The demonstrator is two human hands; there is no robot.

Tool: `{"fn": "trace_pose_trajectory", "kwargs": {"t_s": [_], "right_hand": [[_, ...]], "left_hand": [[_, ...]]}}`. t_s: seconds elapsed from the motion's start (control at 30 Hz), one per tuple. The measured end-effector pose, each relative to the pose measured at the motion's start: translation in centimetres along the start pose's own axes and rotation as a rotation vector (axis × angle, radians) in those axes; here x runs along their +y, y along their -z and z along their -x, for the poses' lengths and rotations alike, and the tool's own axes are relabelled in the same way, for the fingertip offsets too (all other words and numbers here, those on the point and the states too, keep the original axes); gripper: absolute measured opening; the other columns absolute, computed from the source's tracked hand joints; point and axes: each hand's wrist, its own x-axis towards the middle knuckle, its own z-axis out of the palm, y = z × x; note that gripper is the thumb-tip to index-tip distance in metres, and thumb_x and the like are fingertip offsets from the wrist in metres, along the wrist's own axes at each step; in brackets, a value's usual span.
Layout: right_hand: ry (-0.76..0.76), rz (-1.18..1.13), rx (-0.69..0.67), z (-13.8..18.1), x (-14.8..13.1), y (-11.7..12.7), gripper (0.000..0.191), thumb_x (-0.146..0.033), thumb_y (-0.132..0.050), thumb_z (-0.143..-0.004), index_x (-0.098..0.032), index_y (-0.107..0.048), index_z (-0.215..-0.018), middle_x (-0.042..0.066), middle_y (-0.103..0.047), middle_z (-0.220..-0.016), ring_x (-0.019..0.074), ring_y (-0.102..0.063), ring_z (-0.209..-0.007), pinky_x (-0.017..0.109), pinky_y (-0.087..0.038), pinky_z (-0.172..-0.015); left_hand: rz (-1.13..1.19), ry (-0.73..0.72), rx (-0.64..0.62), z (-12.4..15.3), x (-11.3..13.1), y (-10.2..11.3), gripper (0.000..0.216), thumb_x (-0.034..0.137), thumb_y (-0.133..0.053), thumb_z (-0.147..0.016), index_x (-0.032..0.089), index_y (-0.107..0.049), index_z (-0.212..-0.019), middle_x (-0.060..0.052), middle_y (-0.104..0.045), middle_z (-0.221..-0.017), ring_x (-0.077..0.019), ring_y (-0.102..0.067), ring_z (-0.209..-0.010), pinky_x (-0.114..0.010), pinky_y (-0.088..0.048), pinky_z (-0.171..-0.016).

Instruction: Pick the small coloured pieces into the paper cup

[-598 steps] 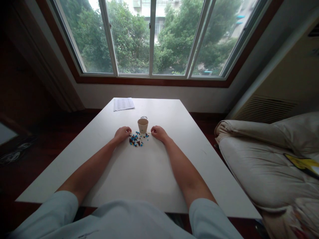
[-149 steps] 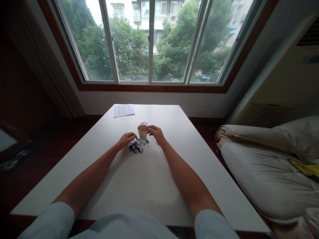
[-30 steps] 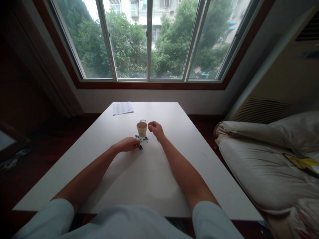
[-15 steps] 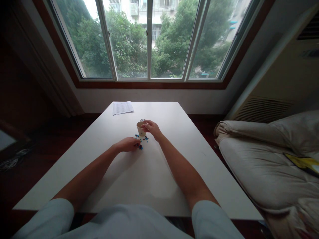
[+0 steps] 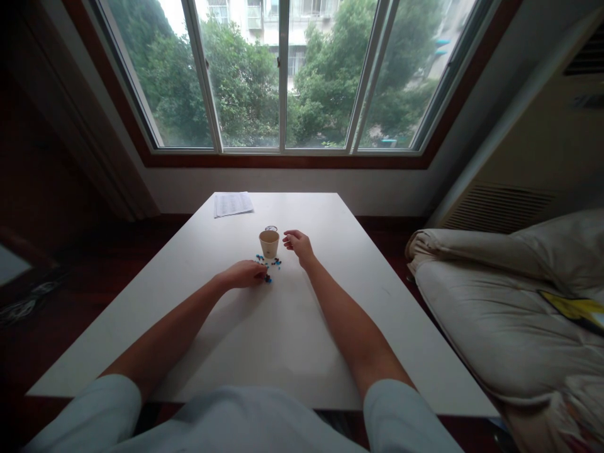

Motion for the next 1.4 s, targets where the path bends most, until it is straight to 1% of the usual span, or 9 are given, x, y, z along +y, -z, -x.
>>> {"fn": "trace_pose_trajectory", "kwargs": {"t_s": [0.13, 0.33, 0.6, 0.8, 1.0, 1.1, 1.17, 1.27, 1.4], "right_hand": [[-0.048, 0.009, 0.077, -0.6, 2.0, 1.3, 0.026, -0.036, -0.065, -0.073, -0.018, -0.068, -0.092, 0.006, -0.071, -0.081, 0.0126, -0.061, -0.064, 0.025, -0.049, -0.059], [-0.086, -0.004, 0.141, -0.7, 3.7, 2.5, 0.027, -0.036, -0.066, -0.069, -0.017, -0.067, -0.088, 0.005, -0.068, -0.075, 0.0122, -0.059, -0.060, 0.024, -0.046, -0.055], [-0.064, 0.072, 0.110, -0.5, 3.7, 2.2, 0.027, -0.038, -0.065, -0.067, -0.017, -0.067, -0.084, 0.004, -0.068, -0.071, 0.0120, -0.057, -0.057, 0.023, -0.043, -0.053], [-0.052, 0.098, 0.100, -0.5, 3.9, 2.4, 0.029, -0.041, -0.065, -0.068, -0.018, -0.066, -0.084, 0.004, -0.068, -0.072, 0.0126, -0.057, -0.058, 0.024, -0.043, -0.053], [-0.051, 0.085, 0.086, -0.7, 4.3, 2.5, 0.028, -0.040, -0.065, -0.068, -0.017, -0.067, -0.085, 0.004, -0.068, -0.072, 0.0123, -0.057, -0.058, 0.024, -0.043, -0.054], [-0.046, 0.092, 0.080, -0.7, 4.3, 2.5, 0.028, -0.040, -0.065, -0.069, -0.017, -0.067, -0.085, 0.004, -0.068, -0.072, 0.0123, -0.057, -0.059, 0.024, -0.043, -0.054], [-0.043, 0.098, 0.077, -0.7, 4.3, 2.5, 0.028, -0.040, -0.065, -0.069, -0.017, -0.067, -0.085, 0.004, -0.068, -0.072, 0.0123, -0.057, -0.059, 0.024, -0.043, -0.053], [-0.040, 0.101, 0.078, -0.8, 4.5, 2.6, 0.027, -0.040, -0.066, -0.069, -0.017, -0.067, -0.084, 0.004, -0.068, -0.071, 0.0124, -0.057, -0.058, 0.024, -0.044, -0.053], [-0.028, 0.104, 0.072, -1.0, 4.8, 2.7, 0.028, -0.039, -0.066, -0.070, -0.017, -0.068, -0.085, 0.004, -0.068, -0.071, 0.0121, -0.057, -0.058, 0.023, -0.043, -0.053]], "left_hand": [[-0.003, 0.032, 0.027, 0.1, 0.0, 0.0, 0.012, 0.025, -0.054, -0.083, 0.021, -0.065, -0.078, -0.006, -0.068, -0.080, -0.0202, -0.061, -0.074, -0.029, -0.037, -0.063], [0.008, -0.020, 0.040, -0.1, -0.3, 0.0, 0.009, 0.019, -0.056, -0.078, 0.021, -0.065, -0.077, -0.005, -0.068, -0.082, -0.0202, -0.061, -0.077, -0.029, -0.038, -0.065], [-0.009, 0.011, 0.062, -0.3, -0.3, -0.4, 0.018, 0.021, -0.051, -0.085, 0.020, -0.069, -0.082, -0.008, -0.070, -0.087, -0.0208, -0.062, -0.082, -0.029, -0.042, -0.073], [-0.004, 0.013, 0.074, -0.4, -0.3, -0.3, 0.019, 0.019, -0.054, -0.083, 0.022, -0.070, -0.093, -0.007, -0.070, -0.093, -0.0221, -0.063, -0.088, -0.029, -0.044, -0.075], [0.119, 0.001, 0.151, -0.4, -0.8, 0.3, 0.021, 0.020, -0.053, -0.082, 0.022, -0.073, -0.088, -0.004, -0.070, -0.090, -0.0182, -0.063, -0.084, -0.026, -0.044, -0.075], [0.272, 0.040, 0.250, -0.6, -1.2, 0.4, 0.023, 0.021, -0.053, -0.081, 0.022, -0.074, -0.089, -0.003, -0.069, -0.090, -0.0157, -0.061, -0.079, -0.025, -0.044, -0.073], [0.451, 0.135, 0.329, -1.0, -1.6, 0.1, 0.023, 0.023, -0.053, -0.079, 0.020, -0.074, -0.090, -0.002, -0.067, -0.083, -0.0139, -0.058, -0.073, -0.025, -0.043, -0.067], [0.883, 0.318, 0.454, -1.6, -2.3, -0.7, 0.024, 0.026, -0.052, -0.080, 0.016, -0.071, -0.091, 0.000, -0.057, -0.066, -0.0109, -0.051, -0.061, -0.023, -0.041, -0.058], [1.466, 0.396, 0.549, -2.2, -3.6, -1.7, 0.018, 0.025, -0.061, -0.074, 0.012, -0.065, -0.086, 0.003, -0.048, -0.060, -0.0069, -0.046, -0.056, -0.020, -0.040, -0.054]]}}
